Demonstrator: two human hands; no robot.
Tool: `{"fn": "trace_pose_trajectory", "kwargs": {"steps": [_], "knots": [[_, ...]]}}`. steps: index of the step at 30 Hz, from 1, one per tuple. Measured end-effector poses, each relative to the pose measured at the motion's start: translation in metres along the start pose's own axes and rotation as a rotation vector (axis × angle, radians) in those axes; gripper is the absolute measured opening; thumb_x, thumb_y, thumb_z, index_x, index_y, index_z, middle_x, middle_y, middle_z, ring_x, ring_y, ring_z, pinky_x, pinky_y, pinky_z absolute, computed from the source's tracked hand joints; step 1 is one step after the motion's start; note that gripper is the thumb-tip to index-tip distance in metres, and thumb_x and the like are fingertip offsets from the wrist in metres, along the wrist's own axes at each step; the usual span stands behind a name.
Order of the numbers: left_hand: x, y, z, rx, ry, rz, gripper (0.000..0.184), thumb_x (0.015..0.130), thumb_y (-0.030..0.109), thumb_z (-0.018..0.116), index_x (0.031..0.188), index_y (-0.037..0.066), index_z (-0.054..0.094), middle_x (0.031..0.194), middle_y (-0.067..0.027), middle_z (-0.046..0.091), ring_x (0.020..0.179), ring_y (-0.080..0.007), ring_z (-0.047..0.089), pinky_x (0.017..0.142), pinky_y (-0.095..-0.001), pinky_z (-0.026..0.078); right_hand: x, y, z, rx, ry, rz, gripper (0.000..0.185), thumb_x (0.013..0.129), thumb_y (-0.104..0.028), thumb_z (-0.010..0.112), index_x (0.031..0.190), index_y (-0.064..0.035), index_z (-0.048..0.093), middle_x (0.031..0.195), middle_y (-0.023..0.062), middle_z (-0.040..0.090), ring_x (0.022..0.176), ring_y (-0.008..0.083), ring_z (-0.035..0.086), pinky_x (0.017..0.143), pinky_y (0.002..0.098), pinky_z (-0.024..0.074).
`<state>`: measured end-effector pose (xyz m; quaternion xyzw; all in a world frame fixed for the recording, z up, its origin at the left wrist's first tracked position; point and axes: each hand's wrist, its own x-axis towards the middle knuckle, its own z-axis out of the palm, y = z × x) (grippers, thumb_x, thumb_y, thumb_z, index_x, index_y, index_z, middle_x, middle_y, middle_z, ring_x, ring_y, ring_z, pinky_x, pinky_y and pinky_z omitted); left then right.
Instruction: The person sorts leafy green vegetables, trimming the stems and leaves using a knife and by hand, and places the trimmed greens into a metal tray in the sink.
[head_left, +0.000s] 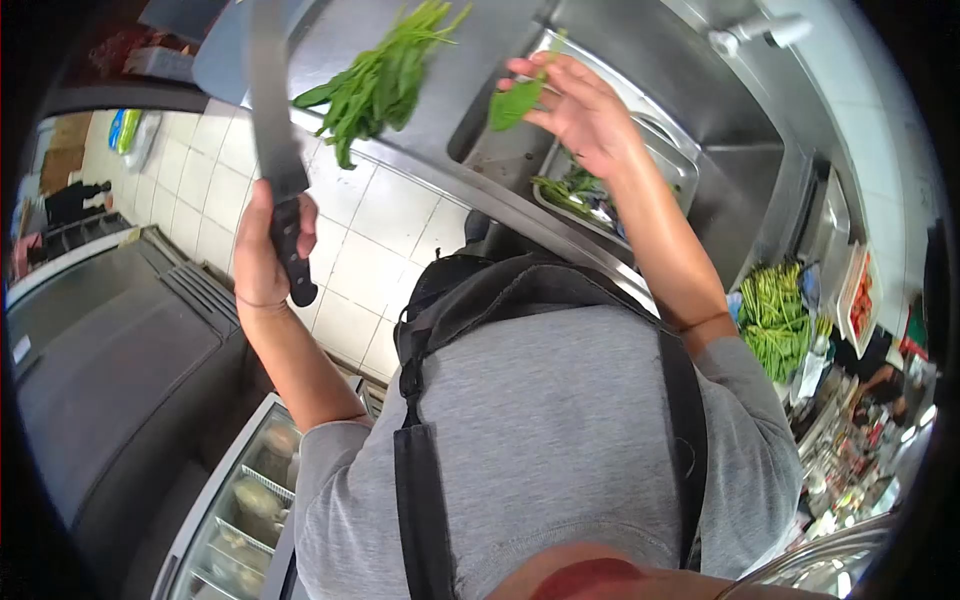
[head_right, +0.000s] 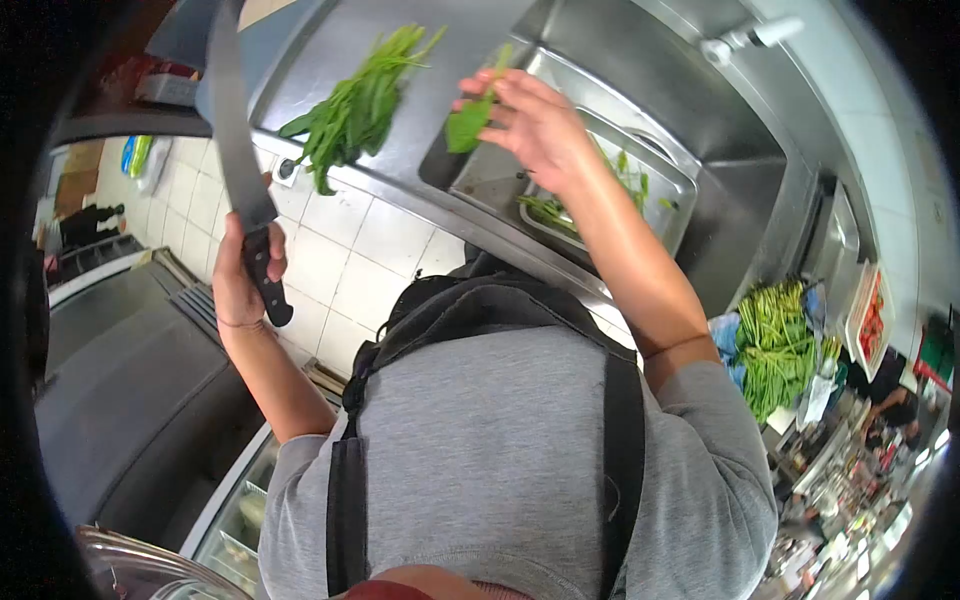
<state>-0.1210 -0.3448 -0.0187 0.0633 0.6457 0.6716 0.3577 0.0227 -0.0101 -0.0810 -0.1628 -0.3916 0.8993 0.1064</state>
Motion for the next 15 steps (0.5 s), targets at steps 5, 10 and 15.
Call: {"fn": "trace_pose_trajectory", "kwargs": {"steps": [5, 10, 15], "knots": [[-0.029, 0.001, -0.039, -0.124, 0.080, 0.155, 0.077, 0.099, 0.056, 0.044, 0.148, -0.001, 0.030, 0.067, -0.0047, 0.052, 0.048, -0.0084, 0.042, 0.045, -0.0198, 0.034, 0.077, 0.040, 0.055, 0.044, 0.015, 0.113, 0.037, 0.096, -0.017, 0.058, 0.129, -0.0014, 0.051, 0.138, 0.0171, 0.051, 0.130, 0.0331, 0.048, 0.105, 0.0491, 0.0445], [-0.031, -0.006, -0.047, -0.142, 0.075, 0.184, 0.067, 0.100, 0.054, 0.042, 0.138, -0.002, 0.042, 0.067, -0.0052, 0.053, 0.049, -0.0095, 0.044, 0.046, -0.0217, 0.035, 0.094, 0.067, 0.041, -0.216, 0.425, 0.045, 0.062, 0.092, -0.014, 0.063, 0.146, 0.0002, 0.035, 0.152, 0.0157, 0.035, 0.137, 0.0278, 0.036, 0.107, 0.0450, 0.0407], [-0.016, -0.015, -0.053, 0.075, 0.082, 0.072, 0.053, 0.100, 0.057, 0.040, 0.088, 0.007, 0.053, 0.069, -0.0035, 0.053, 0.054, -0.0109, 0.046, 0.050, -0.0237, 0.035, 0.026, 0.062, 0.010, -0.558, 0.387, 0.039, 0.065, 0.090, -0.019, 0.066, 0.147, -0.0045, 0.038, 0.146, 0.0162, 0.043, 0.133, 0.0268, 0.042, 0.108, 0.0403, 0.0373]]}}
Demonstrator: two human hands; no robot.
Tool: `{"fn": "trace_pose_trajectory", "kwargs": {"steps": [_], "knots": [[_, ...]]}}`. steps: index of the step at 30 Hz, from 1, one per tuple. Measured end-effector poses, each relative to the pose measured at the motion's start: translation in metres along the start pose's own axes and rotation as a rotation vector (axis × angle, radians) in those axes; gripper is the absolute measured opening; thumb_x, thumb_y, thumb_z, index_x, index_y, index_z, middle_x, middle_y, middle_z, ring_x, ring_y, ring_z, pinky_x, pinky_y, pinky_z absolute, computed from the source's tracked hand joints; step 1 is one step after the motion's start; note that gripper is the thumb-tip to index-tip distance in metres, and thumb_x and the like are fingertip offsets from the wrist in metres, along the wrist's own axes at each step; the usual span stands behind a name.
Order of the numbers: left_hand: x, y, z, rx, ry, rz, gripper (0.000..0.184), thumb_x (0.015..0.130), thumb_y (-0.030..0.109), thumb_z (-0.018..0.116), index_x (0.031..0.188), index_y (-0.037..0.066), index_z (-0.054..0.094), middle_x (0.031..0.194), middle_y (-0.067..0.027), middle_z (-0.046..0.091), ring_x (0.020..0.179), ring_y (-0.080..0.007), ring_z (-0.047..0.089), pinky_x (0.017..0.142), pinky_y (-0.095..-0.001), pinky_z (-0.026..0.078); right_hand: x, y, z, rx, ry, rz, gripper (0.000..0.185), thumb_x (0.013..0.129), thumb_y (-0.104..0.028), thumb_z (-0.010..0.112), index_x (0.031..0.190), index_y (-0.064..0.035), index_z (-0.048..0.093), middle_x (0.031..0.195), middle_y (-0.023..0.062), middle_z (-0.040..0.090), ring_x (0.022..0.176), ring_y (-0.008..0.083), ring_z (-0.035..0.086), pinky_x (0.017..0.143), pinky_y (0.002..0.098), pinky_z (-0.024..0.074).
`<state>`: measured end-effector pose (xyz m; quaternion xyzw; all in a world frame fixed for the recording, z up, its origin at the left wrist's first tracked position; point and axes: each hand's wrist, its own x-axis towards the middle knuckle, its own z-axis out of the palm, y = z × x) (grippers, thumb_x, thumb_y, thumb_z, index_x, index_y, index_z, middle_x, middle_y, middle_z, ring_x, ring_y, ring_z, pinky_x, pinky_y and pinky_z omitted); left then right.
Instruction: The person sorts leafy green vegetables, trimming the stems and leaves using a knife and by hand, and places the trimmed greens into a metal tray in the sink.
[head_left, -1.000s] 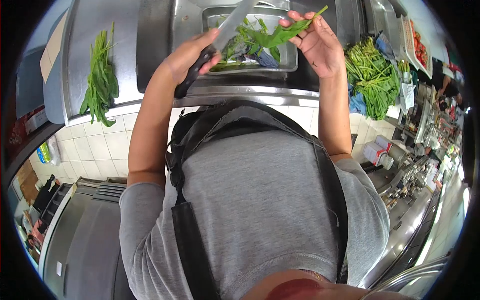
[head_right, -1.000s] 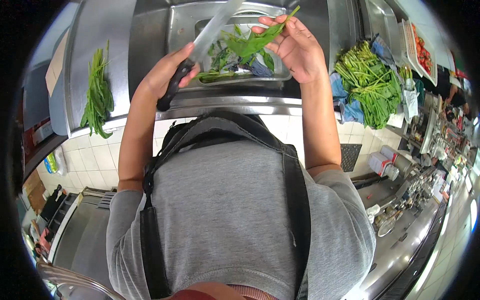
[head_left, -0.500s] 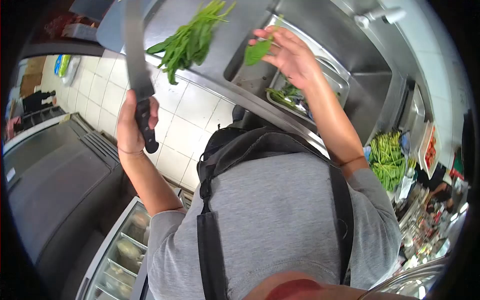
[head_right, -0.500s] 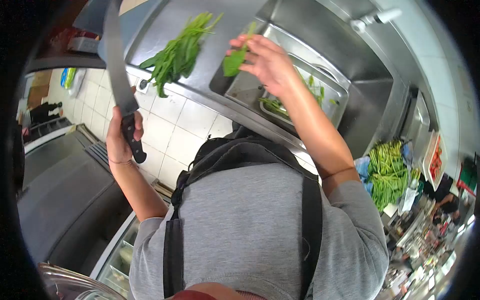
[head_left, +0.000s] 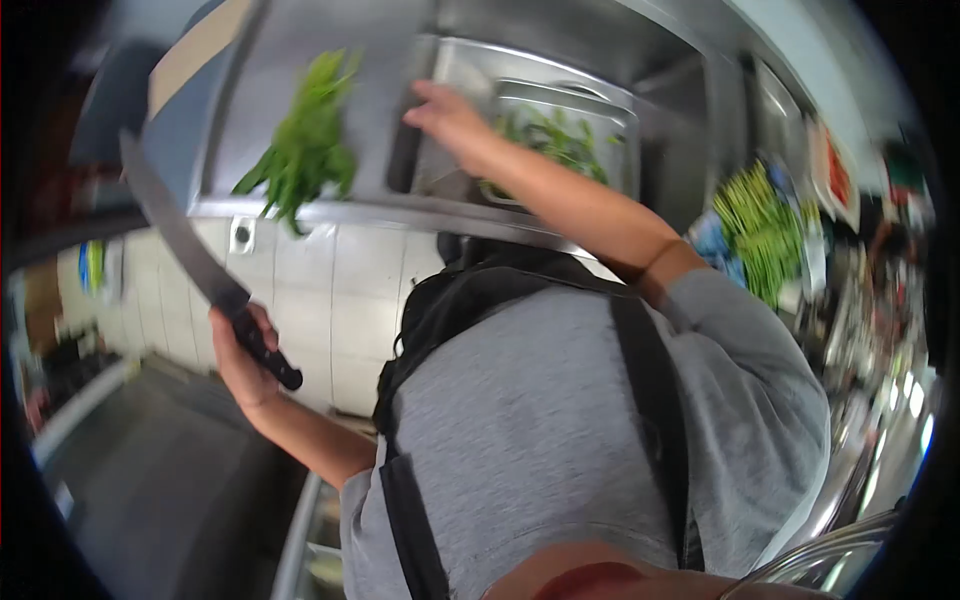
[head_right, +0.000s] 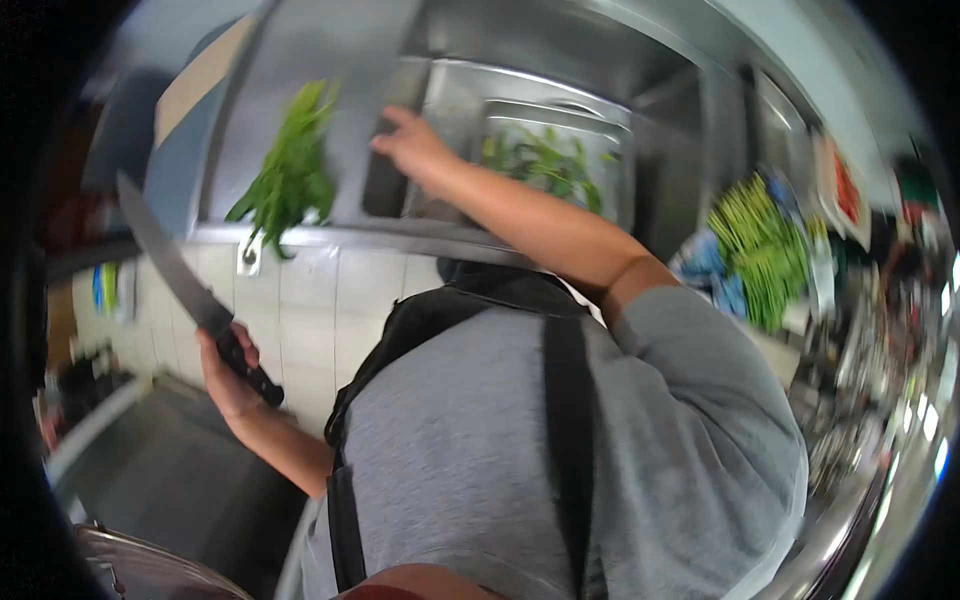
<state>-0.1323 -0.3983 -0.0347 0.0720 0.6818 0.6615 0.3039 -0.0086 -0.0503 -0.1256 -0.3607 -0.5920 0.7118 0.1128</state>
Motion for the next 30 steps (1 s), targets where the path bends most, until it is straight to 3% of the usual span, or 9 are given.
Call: {"fn": "trace_pose_trajectory", "kwargs": {"steps": [2, 8, 9, 15, 16, 18, 22, 26, 30], "knots": [[0.014, 0.010, 0.005, 0.064, -0.090, -0.017, 0.054, 0.100, 0.057, 0.039, 0.090, 0.007, 0.055, 0.069, -0.0032, 0.053, 0.054, -0.0106, 0.046, 0.049, -0.0233, 0.035, -0.025, 0.017, -0.019, -0.082, 0.097, -0.146, 0.061, 0.090, -0.019, 0.065, 0.145, -0.0092, 0.042, 0.142, 0.0180, 0.047, 0.131, 0.0284, 0.045, 0.107, 0.0402, 0.0378], [0.040, 0.043, 0.053, 0.165, -0.304, 0.098, 0.053, 0.100, 0.058, 0.039, 0.096, 0.007, 0.054, 0.072, -0.0023, 0.052, 0.056, -0.0108, 0.045, 0.051, -0.0242, 0.034, -0.123, 0.029, -0.085, -0.450, 0.354, -0.319, 0.055, 0.090, -0.019, 0.064, 0.141, -0.0102, 0.047, 0.147, 0.0220, 0.039, 0.127, 0.0328, 0.049, 0.103, 0.0403, 0.0424], [0.038, 0.042, 0.066, 0.126, -0.338, 0.167, 0.052, 0.100, 0.056, 0.041, 0.098, 0.006, 0.056, 0.072, -0.0030, 0.053, 0.057, -0.0097, 0.046, 0.051, -0.0230, 0.035, -0.143, 0.029, -0.095, -0.486, 0.425, -0.361, 0.054, 0.085, -0.014, 0.066, 0.136, -0.0062, 0.051, 0.147, 0.0241, 0.037, 0.136, 0.0404, 0.037, 0.111, 0.0427, 0.0343], [0.024, 0.043, 0.211, 0.036, -0.447, 0.202, 0.049, 0.099, 0.054, 0.045, 0.107, 0.006, 0.055, 0.073, -0.0035, 0.050, 0.061, -0.0105, 0.044, 0.055, -0.0228, 0.034, -0.241, 0.059, -0.218, -0.634, 0.589, -0.446, 0.039, 0.085, -0.007, 0.064, 0.123, -0.0099, 0.062, 0.142, 0.0168, 0.047, 0.128, 0.0373, 0.047, 0.107, 0.0419, 0.0396], [0.017, 0.040, 0.231, 0.048, -0.509, 0.235, 0.050, 0.099, 0.053, 0.045, 0.110, 0.005, 0.054, 0.073, -0.0037, 0.049, 0.061, -0.0105, 0.044, 0.055, -0.0229, 0.034, -0.258, 0.062, -0.236, -0.695, 0.687, -0.472, 0.029, 0.083, -0.005, 0.063, 0.111, -0.0079, 0.068, 0.128, 0.0144, 0.060, 0.119, 0.0356, 0.055, 0.102, 0.0420, 0.0436], [-0.001, 0.031, 0.269, 0.068, -0.624, 0.305, 0.053, 0.099, 0.053, 0.046, 0.118, 0.004, 0.052, 0.073, -0.0041, 0.049, 0.062, -0.0105, 0.043, 0.055, -0.0230, 0.034, -0.294, 0.068, -0.289, -0.796, 0.810, -0.546, 0.026, 0.081, 0.001, 0.063, 0.104, -0.0070, 0.070, 0.113, 0.0123, 0.067, 0.110, 0.0322, 0.061, 0.096, 0.0393, 0.0467], [-0.052, -0.001, 0.344, 0.081, -0.660, 0.258, 0.053, 0.099, 0.048, 0.049, 0.131, 0.005, 0.047, 0.074, -0.0051, 0.050, 0.063, -0.0104, 0.045, 0.055, -0.0225, 0.035, -0.367, 0.076, -0.390, -0.843, 1.165, -0.435, 0.020, 0.078, 0.002, 0.065, 0.095, -0.0061, 0.071, 0.097, 0.0119, 0.070, 0.097, 0.0321, 0.062, 0.087, 0.0377, 0.0480], [-0.108, -0.026, 0.417, 0.048, -0.799, 0.161, 0.052, 0.100, 0.047, 0.048, 0.131, 0.005, 0.045, 0.076, -0.0059, 0.051, 0.062, -0.0107, 0.045, 0.054, -0.0224, 0.035, -0.405, 0.087, -0.482, -1.058, 1.208, -0.446, 0.020, 0.079, 0.004, 0.064, 0.094, -0.0081, 0.070, 0.095, 0.0104, 0.068, 0.093, 0.0317, 0.060, 0.083, 0.0392, 0.0475], [-0.150, -0.048, 0.464, 0.089, -0.839, 0.176, 0.051, 0.100, 0.047, 0.046, 0.127, 0.004, 0.047, 0.072, -0.0049, 0.051, 0.059, -0.0099, 0.044, 0.053, -0.0219, 0.034, -0.404, 0.089, -0.536, -1.229, 1.016, -0.515, 0.023, 0.076, 0.002, 0.065, 0.092, -0.0131, 0.072, 0.092, 0.0067, 0.064, 0.091, 0.0302, 0.057, 0.081, 0.0405, 0.0460]]}}
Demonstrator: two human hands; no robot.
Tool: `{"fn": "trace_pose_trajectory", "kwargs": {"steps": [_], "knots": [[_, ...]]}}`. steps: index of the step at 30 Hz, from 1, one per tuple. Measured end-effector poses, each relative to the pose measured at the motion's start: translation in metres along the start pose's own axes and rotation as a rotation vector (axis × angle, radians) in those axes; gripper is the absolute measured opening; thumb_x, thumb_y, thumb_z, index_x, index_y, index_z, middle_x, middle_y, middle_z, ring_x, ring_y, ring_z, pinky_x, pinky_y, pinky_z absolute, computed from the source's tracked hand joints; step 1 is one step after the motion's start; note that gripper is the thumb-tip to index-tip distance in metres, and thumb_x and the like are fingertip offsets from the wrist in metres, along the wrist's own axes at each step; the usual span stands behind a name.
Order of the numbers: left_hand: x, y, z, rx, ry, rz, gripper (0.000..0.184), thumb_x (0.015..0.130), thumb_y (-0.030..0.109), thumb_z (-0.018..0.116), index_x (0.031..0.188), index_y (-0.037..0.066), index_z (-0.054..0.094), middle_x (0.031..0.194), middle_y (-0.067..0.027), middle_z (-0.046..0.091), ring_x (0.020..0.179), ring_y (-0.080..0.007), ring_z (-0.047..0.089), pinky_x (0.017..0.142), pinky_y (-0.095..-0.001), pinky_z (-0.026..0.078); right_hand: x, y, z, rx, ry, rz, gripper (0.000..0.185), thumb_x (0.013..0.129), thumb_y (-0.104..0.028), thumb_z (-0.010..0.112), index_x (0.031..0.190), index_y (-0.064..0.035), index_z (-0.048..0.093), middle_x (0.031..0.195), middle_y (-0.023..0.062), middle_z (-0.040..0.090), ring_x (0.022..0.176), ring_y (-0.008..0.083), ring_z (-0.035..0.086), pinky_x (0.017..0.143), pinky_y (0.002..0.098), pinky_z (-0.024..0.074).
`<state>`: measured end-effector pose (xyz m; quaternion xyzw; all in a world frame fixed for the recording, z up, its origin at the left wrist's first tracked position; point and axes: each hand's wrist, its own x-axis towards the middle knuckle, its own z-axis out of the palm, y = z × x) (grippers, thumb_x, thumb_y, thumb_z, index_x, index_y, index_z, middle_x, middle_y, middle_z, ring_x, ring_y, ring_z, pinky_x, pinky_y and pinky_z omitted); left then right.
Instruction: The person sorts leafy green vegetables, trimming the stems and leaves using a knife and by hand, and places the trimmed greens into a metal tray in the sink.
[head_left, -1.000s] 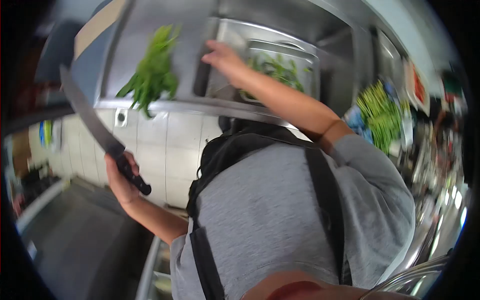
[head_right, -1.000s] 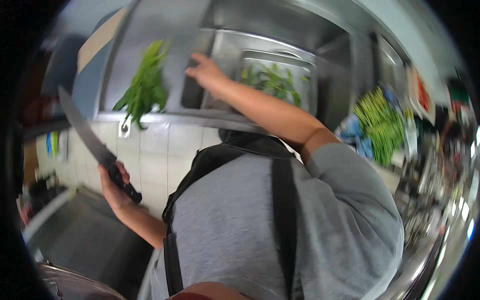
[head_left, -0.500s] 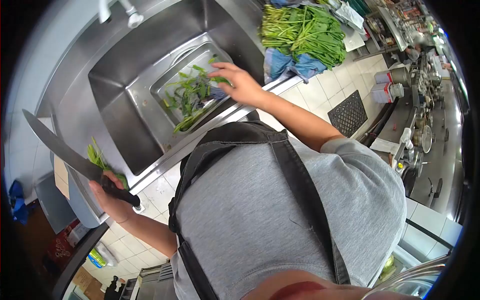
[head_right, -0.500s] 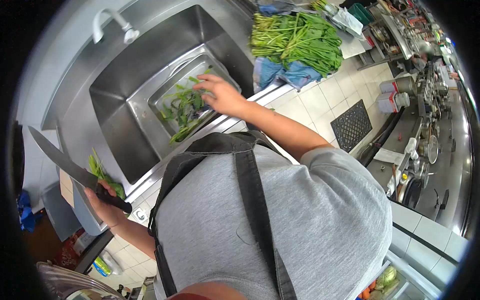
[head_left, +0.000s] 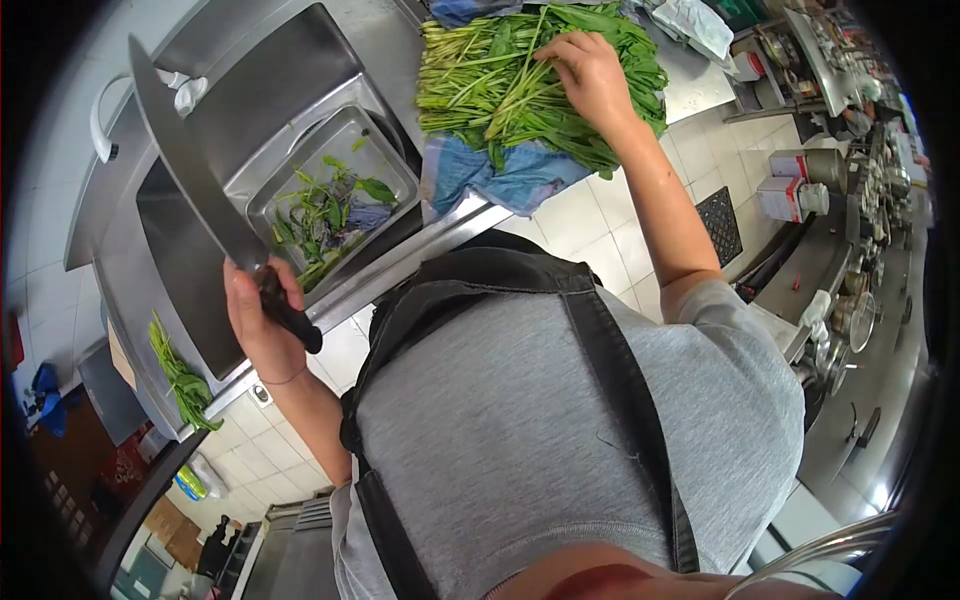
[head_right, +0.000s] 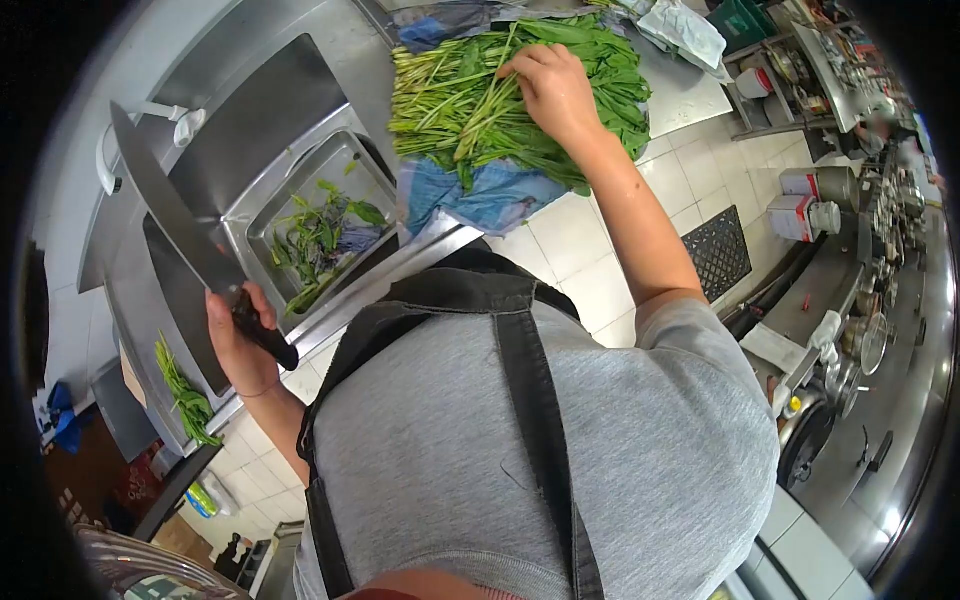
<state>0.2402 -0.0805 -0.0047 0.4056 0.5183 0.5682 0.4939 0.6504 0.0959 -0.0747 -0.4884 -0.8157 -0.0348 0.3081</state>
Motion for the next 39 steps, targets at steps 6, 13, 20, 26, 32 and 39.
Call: {"fn": "trace_pose_trajectory", "kwargs": {"steps": [6, 13, 20, 26, 32, 39], "knots": [[-0.010, -0.009, 0.046, 0.053, 0.051, -0.061, 0.052, 0.100, 0.049, 0.046, 0.125, 0.003, 0.048, 0.071, -0.0046, 0.052, 0.058, -0.0086, 0.044, 0.052, -0.0209, 0.033, 0.015, 0.016, -0.001, -0.042, -0.295, -0.281, 0.028, 0.076, -0.005, 0.069, 0.101, -0.0168, 0.072, 0.107, 0.0009, 0.059, 0.106, 0.0240, 0.051, 0.088, 0.0387, 0.0428], [-0.020, -0.015, 0.058, 0.039, 0.099, -0.096, 0.050, 0.101, 0.049, 0.044, 0.121, 0.004, 0.049, 0.070, -0.0049, 0.052, 0.057, -0.0089, 0.043, 0.053, -0.0212, 0.033, 0.035, 0.041, -0.004, 0.200, -0.178, -0.348, 0.020, 0.085, -0.011, 0.066, 0.104, -0.0143, 0.069, 0.115, 0.0066, 0.065, 0.110, 0.0283, 0.057, 0.094, 0.0414, 0.0461], [-0.017, -0.010, 0.070, 0.080, 0.066, -0.077, 0.051, 0.100, 0.050, 0.046, 0.120, 0.003, 0.049, 0.068, -0.0049, 0.050, 0.057, -0.0092, 0.043, 0.053, -0.0218, 0.032, 0.079, 0.038, -0.083, 1.000, -0.088, 0.275, 0.014, 0.093, -0.013, 0.064, 0.106, -0.0076, 0.065, 0.095, 0.0029, 0.069, 0.091, 0.0147, 0.064, 0.085, 0.0297, 0.0502], [-0.012, -0.013, 0.076, 0.071, 0.030, -0.104, 0.056, 0.098, 0.052, 0.047, 0.123, 0.002, 0.049, 0.069, -0.0044, 0.050, 0.058, -0.0091, 0.043, 0.053, -0.0210, 0.032, 0.108, 0.024, -0.144, 1.118, 0.128, 0.366, 0.030, 0.096, -0.027, 0.058, 0.115, -0.0046, 0.060, 0.100, 0.0078, 0.068, 0.091, 0.0191, 0.064, 0.088, 0.0365, 0.0497], [-0.003, -0.014, 0.088, 0.065, -0.045, -0.097, 0.058, 0.099, 0.050, 0.047, 0.129, 0.000, 0.048, 0.069, -0.0040, 0.050, 0.057, -0.0076, 0.042, 0.053, -0.0204, 0.031, 0.085, 0.037, -0.089, 1.423, -0.279, 0.732, 0.024, 0.097, -0.018, 0.058, 0.114, -0.0020, 0.062, 0.109, 0.0120, 0.068, 0.090, 0.0227, 0.067, 0.083, 0.0349, 0.0553], [0.012, -0.017, 0.101, 0.019, -0.105, -0.177, 0.054, 0.100, 0.047, 0.047, 0.129, 0.002, 0.049, 0.068, -0.0042, 0.050, 0.057, -0.0083, 0.041, 0.053, -0.0215, 0.030, 0.062, 0.055, -0.027, 1.489, -0.570, 0.653, 0.038, 0.104, -0.023, 0.044, 0.130, 0.0038, 0.051, 0.127, 0.0178, 0.062, 0.106, 0.0274, 0.067, 0.094, 0.0378, 0.0552]]}}
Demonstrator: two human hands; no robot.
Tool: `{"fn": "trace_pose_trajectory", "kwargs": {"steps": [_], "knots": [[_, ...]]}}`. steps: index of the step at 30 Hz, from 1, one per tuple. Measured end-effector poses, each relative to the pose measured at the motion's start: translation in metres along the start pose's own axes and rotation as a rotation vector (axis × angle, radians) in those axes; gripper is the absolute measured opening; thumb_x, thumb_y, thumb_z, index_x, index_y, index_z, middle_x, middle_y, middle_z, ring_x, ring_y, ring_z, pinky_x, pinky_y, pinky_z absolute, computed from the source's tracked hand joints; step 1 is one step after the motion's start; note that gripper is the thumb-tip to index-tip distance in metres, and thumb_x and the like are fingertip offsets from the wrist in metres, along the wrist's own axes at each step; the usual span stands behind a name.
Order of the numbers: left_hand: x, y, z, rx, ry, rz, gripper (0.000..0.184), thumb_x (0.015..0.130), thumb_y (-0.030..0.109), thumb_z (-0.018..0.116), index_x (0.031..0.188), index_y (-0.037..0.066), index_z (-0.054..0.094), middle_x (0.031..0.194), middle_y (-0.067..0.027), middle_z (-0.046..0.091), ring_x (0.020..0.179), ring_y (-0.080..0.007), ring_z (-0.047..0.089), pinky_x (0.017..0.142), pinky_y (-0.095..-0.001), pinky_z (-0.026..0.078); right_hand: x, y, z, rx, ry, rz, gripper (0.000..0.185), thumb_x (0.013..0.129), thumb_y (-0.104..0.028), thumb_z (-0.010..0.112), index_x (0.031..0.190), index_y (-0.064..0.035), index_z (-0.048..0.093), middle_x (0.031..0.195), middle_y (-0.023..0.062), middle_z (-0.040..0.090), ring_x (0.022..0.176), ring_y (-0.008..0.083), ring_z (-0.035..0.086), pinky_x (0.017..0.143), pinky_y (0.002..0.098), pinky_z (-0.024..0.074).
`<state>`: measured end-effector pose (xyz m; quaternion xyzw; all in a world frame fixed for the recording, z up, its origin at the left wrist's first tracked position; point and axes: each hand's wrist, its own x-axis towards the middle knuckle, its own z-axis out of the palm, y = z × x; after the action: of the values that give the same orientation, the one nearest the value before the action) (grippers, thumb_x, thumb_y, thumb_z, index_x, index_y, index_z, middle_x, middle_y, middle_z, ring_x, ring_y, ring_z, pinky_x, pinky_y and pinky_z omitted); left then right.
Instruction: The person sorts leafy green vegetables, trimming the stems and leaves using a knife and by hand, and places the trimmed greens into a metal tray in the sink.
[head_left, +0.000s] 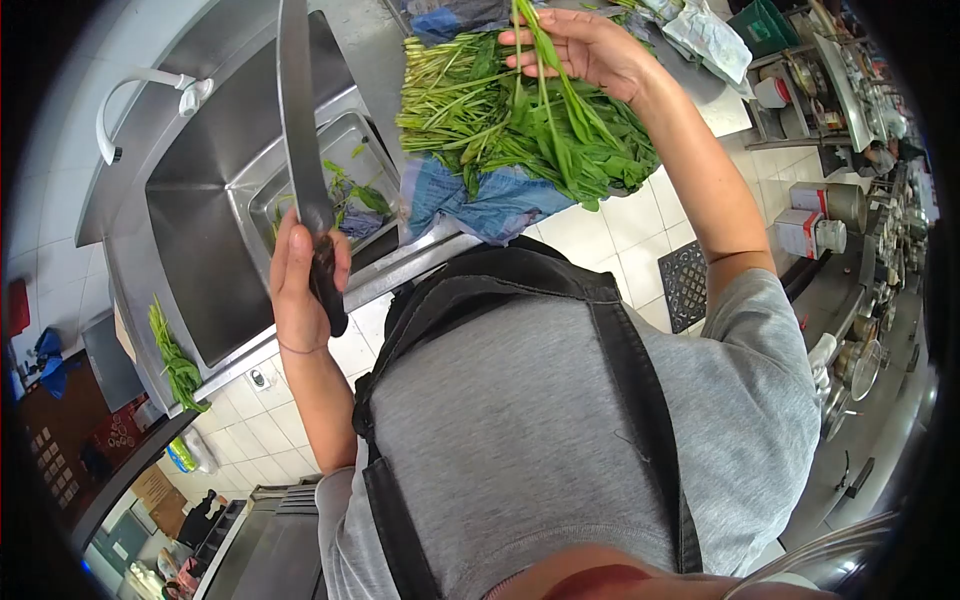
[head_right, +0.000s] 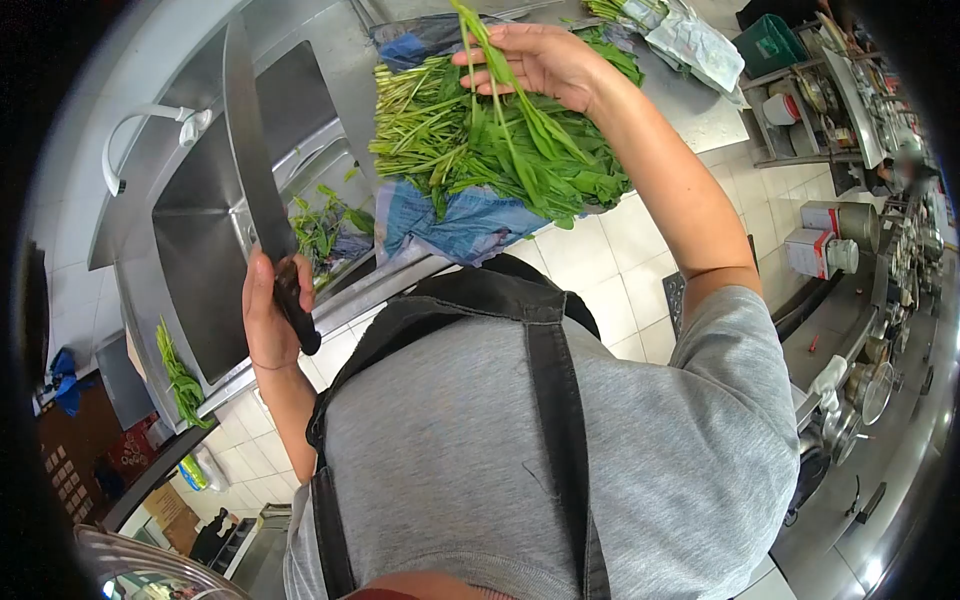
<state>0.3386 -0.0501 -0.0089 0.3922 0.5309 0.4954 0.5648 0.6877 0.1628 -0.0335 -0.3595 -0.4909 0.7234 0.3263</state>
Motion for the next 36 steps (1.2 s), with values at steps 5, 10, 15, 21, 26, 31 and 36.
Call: {"fn": "trace_pose_trajectory", "kwargs": {"steps": [5, 10, 15, 21, 26, 31, 36], "knots": [[0.035, 0.007, 0.029, -0.070, -0.138, 0.007, 0.055, 0.100, 0.042, 0.049, 0.137, 0.001, 0.046, 0.069, -0.0035, 0.052, 0.058, -0.0086, 0.043, 0.055, -0.0213, 0.033, 0.000, -0.002, 0.021, 0.042, -0.054, 0.028, 0.038, 0.103, -0.022, 0.045, 0.132, 0.0030, 0.051, 0.124, 0.0155, 0.064, 0.102, 0.0249, 0.067, 0.093, 0.0374, 0.0553], [0.076, 0.013, 0.061, -0.073, -0.204, -0.038, 0.058, 0.098, 0.040, 0.054, 0.141, 0.002, 0.045, 0.071, -0.0030, 0.055, 0.060, -0.0080, 0.047, 0.056, -0.0210, 0.036, -0.001, 0.007, 0.034, -0.050, -0.015, 0.002, 0.034, 0.100, -0.027, 0.054, 0.124, -0.0032, 0.060, 0.119, 0.0097, 0.066, 0.101, 0.0197, 0.067, 0.087, 0.0301, 0.0532], [0.119, 0.017, 0.080, -0.072, -0.366, -0.057, 0.062, 0.097, 0.040, 0.058, 0.142, 0.000, 0.044, 0.073, -0.0030, 0.057, 0.061, -0.0075, 0.049, 0.055, -0.0214, 0.038, 0.002, 0.017, 0.040, -0.237, 0.026, -0.070, 0.027, 0.097, -0.023, 0.060, 0.117, -0.0043, 0.065, 0.108, 0.0025, 0.069, 0.091, 0.0090, 0.064, 0.078, 0.0243, 0.0492], [0.151, 0.011, 0.089, -0.055, -0.428, -0.100, 0.060, 0.095, 0.043, 0.060, 0.135, -0.001, 0.049, 0.072, -0.0030, 0.058, 0.058, -0.0072, 0.050, 0.051, -0.0210, 0.037, -0.001, 0.017, 0.047, -0.274, 0.059, -0.093, 0.025, 0.094, -0.022, 0.065, 0.112, -0.0050, 0.068, 0.097, -0.0005, 0.069, 0.082, 0.0045, 0.060, 0.071, 0.0205, 0.0452], [0.166, 0.013, 0.090, -0.002, -0.485, -0.086, 0.038, 0.098, 0.044, 0.054, 0.107, 0.008, 0.056, 0.071, -0.0002, 0.056, 0.058, -0.0059, 0.049, 0.051, -0.0201, 0.038, -0.004, 0.011, 0.039, -0.229, 0.098, -0.048, 0.022, 0.094, -0.022, 0.065, 0.108, -0.0048, 0.068, 0.092, -0.0005, 0.068, 0.079, 0.0065, 0.059, 0.073, 0.0224, 0.0490], [0.176, 0.001, 0.092, -0.029, -0.428, -0.089, 0.046, 0.096, 0.041, 0.059, 0.123, 0.003, 0.057, 0.070, -0.0016, 0.057, 0.056, -0.0058, 0.049, 0.049, -0.0199, 0.036, 0.001, 0.018, 0.021, -0.280, 0.086, -0.048, 0.026, 0.097, -0.028, 0.062, 0.107, -0.0050, 0.065, 0.093, -0.0012, 0.067, 0.084, 0.0058, 0.060, 0.077, 0.0220, 0.0469], [0.162, 0.006, 0.099, -0.048, -0.477, -0.104, 0.035, 0.099, 0.044, 0.054, 0.098, 0.009, 0.053, 0.071, -0.0022, 0.054, 0.057, -0.0069, 0.048, 0.051, -0.0201, 0.037, 0.005, 0.018, 0.019, -0.238, 0.041, -0.062, 0.024, 0.098, -0.028, 0.061, 0.106, -0.0049, 0.064, 0.085, -0.0035, 0.062, 0.075, 0.0053, 0.054, 0.071, 0.0211, 0.0432]]}}
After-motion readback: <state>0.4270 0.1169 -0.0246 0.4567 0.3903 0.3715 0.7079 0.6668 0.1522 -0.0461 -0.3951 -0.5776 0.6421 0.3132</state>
